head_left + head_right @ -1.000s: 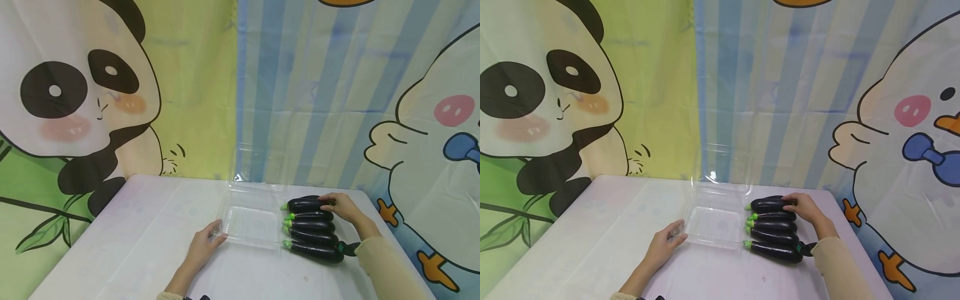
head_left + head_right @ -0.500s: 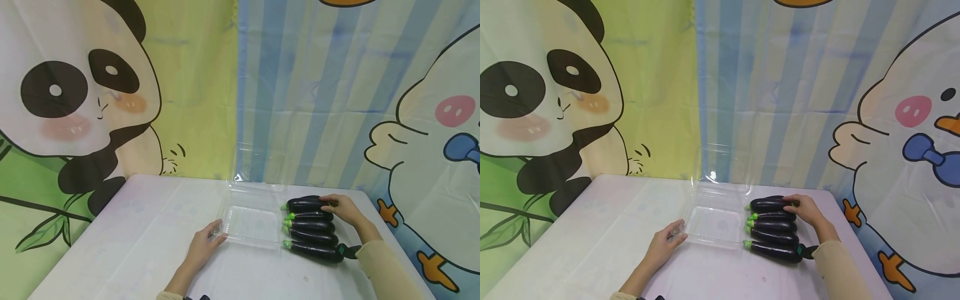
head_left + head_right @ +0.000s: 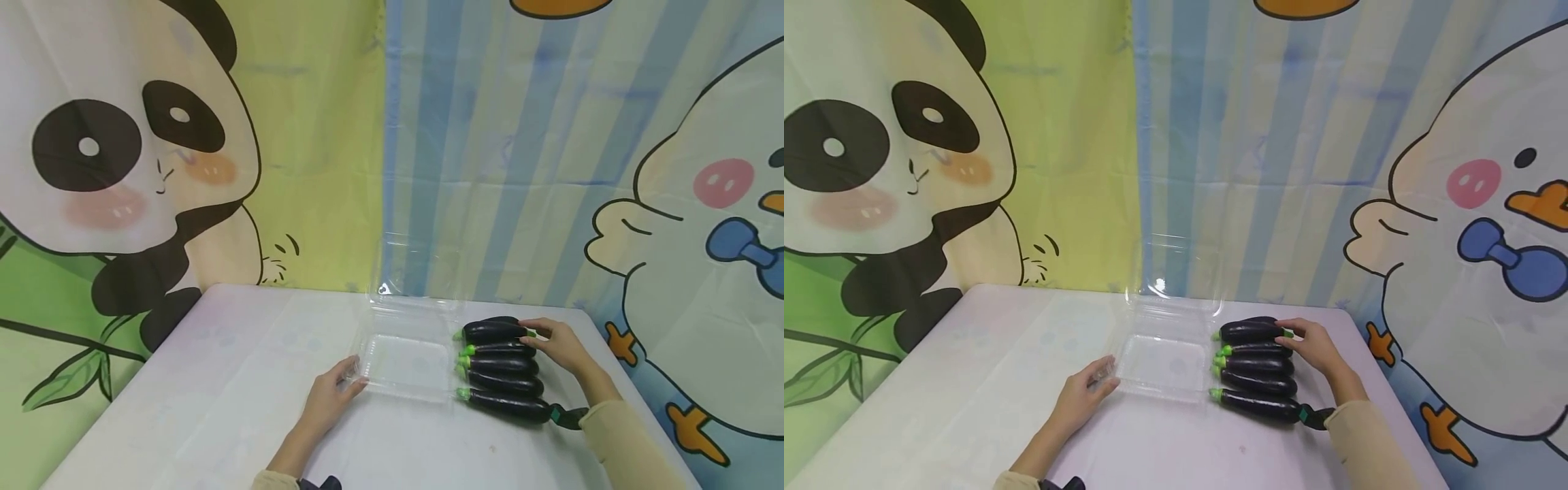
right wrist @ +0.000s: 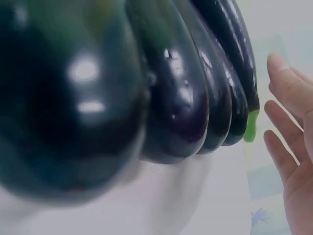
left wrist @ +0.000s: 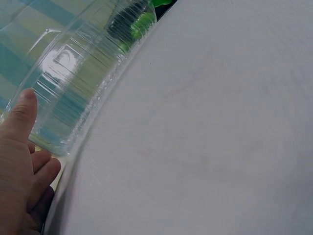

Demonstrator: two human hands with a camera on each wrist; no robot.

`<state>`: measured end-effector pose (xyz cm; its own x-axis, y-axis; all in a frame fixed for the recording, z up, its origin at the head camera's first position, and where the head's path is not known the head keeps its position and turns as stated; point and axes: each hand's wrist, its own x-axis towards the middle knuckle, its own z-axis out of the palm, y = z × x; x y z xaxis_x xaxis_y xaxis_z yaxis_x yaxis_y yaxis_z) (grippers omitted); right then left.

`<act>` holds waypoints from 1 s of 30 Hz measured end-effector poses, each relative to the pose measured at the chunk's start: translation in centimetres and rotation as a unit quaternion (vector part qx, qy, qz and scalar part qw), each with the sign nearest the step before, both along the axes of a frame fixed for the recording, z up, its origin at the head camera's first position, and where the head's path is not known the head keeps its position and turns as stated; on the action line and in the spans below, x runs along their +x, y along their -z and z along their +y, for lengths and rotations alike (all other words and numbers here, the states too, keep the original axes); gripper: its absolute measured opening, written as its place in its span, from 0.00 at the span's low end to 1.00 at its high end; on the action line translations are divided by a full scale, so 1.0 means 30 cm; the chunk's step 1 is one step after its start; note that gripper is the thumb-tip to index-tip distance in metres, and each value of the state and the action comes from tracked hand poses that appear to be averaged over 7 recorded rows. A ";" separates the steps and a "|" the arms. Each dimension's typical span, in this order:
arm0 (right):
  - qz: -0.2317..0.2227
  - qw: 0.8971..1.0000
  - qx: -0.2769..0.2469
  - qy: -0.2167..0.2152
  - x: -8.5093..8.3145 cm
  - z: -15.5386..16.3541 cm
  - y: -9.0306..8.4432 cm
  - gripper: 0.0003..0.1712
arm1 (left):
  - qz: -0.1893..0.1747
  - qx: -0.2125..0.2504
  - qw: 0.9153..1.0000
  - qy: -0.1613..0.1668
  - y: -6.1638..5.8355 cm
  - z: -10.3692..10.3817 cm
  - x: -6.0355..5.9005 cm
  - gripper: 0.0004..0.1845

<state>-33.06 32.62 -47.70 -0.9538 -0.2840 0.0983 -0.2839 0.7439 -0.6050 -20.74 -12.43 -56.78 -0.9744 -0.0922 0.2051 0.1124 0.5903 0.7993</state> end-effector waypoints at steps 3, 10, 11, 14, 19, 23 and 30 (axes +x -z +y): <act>-0.001 1.000 -0.009 -0.008 0.005 -0.019 -0.004 0.27 | -0.007 -0.002 1.000 -0.008 0.003 -0.005 -0.009 0.33; -0.007 0.999 -0.013 -0.028 0.017 -0.057 -0.028 0.32 | -0.019 0.003 1.000 -0.013 0.005 -0.006 -0.015 0.33; -0.006 0.999 -0.012 -0.032 0.018 -0.062 -0.033 0.32 | -0.020 0.003 1.000 -0.014 0.007 -0.006 -0.015 0.33; 0.002 0.999 -0.008 -0.040 0.019 -0.083 -0.050 0.31 | -0.031 0.005 0.999 -0.013 0.008 -0.004 -0.011 0.33; 0.007 0.999 -0.001 -0.052 0.030 -0.119 -0.073 0.30 | -0.041 0.002 0.999 0.003 0.001 -0.011 0.004 0.34; 0.005 0.998 0.006 -0.060 0.033 -0.142 -0.082 0.31 | -0.034 -0.006 0.999 0.013 -0.006 -0.030 0.017 0.35; 0.000 0.997 0.009 -0.070 0.022 -0.171 -0.092 0.31 | -0.039 -0.007 0.999 0.026 -0.009 -0.070 0.033 0.36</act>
